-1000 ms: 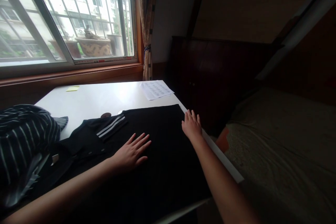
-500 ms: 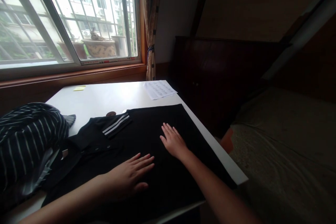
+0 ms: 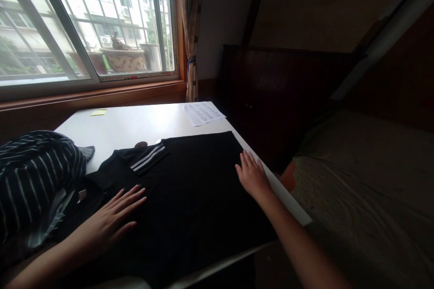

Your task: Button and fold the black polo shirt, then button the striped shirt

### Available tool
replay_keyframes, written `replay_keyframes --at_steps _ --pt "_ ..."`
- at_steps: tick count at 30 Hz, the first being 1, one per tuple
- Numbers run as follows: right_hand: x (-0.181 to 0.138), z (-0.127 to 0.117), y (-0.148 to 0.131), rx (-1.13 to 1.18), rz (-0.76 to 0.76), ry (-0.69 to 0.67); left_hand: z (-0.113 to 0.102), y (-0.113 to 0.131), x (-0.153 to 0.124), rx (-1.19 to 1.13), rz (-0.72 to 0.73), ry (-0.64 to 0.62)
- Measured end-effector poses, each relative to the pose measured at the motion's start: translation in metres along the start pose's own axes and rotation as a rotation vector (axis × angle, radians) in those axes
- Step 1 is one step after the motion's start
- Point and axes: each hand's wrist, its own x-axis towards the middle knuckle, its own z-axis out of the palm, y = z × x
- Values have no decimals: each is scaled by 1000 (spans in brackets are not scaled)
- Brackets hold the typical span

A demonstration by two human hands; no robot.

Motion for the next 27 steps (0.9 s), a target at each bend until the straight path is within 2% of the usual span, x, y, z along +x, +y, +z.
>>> replay_keyframes --at_steps 1,6,8,10,12,14,20,23,25,27 --pt "-7 1 -23 31 -57 10 1 2 -3 6 6 -4" --pt "-68 5 -147 276 -477 -117 9 9 -7 81 46 25" --pt "-89 4 -172 316 -566 -136 12 9 -8 122 62 43" --pt "-99 3 -173 311 -558 -141 13 9 -9 160 76 46" --pt "-99 2 -153 276 -506 -136 13 8 -10 181 83 47" --pt "-95 3 -119 225 -441 -120 13 7 -11 192 81 56" --pt "-91 21 16 54 -159 -65 15 8 -12 210 77 76" --pt "-93 31 72 -4 2 -33 14 8 -12 201 76 85" --pt "-92 34 93 -17 70 -37 14 8 -11 209 80 90" --pt "-88 31 97 -28 99 -22 14 8 -11 220 84 92"
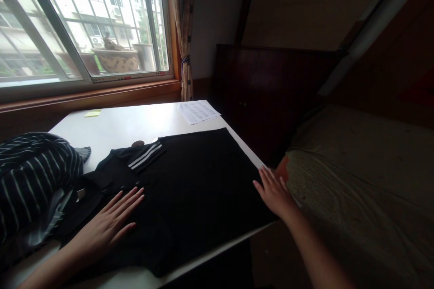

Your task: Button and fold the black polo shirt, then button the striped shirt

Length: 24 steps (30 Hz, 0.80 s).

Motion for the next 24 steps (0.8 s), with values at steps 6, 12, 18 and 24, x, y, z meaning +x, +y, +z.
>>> replay_keyframes --at_steps 6,12,18,24 --pt "11 -28 -82 66 -173 99 0 1 0 -23 -3 11" --pt "5 -35 -188 226 -590 -134 -1 1 0 -32 -9 14" --pt "48 -17 -151 182 -460 -168 2 0 0 10 9 7" --pt "79 -32 -71 55 -176 -57 1 0 0 22 7 8"
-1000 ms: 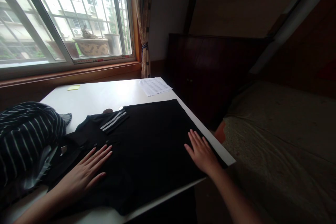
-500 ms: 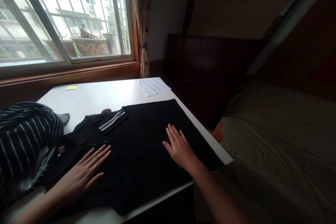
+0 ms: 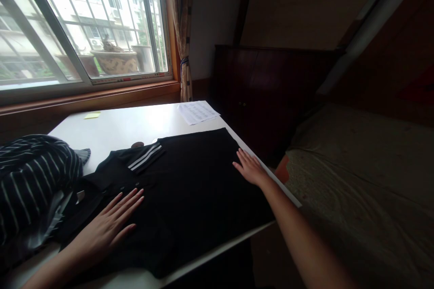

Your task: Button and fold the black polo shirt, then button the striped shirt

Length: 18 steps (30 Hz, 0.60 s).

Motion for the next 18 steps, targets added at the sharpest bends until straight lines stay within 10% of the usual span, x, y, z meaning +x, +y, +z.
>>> replay_keyframes --at_steps 7,18 --pt "1 -14 0 -10 50 67 1 0 0 -15 -5 5" --pt "-83 8 -147 204 -440 -70 0 1 -1 -27 -20 -34"
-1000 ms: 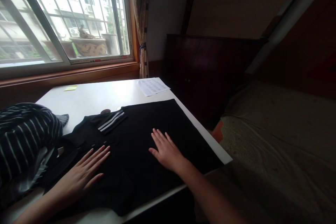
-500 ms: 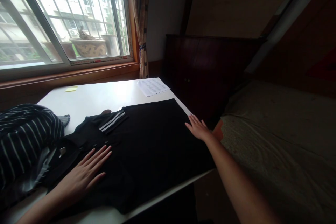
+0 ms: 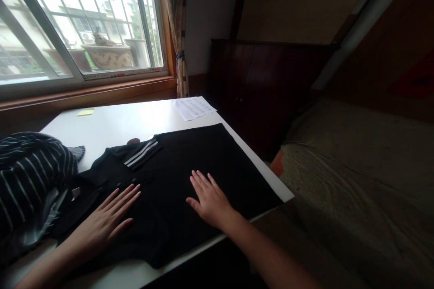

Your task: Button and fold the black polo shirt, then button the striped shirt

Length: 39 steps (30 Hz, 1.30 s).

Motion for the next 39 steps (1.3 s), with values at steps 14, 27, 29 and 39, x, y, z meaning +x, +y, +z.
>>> replay_keyframes --at_steps 14,27,29,39 --pt "-93 -23 165 -235 476 94 3 -1 0 -72 -7 21" --pt "18 -2 -69 41 -68 37 0 1 0 -74 -14 15" --pt "19 10 -84 79 -100 25 -1 2 0 -83 -14 23" --pt "-36 1 46 -101 185 65 -6 3 1 -55 -24 -21"
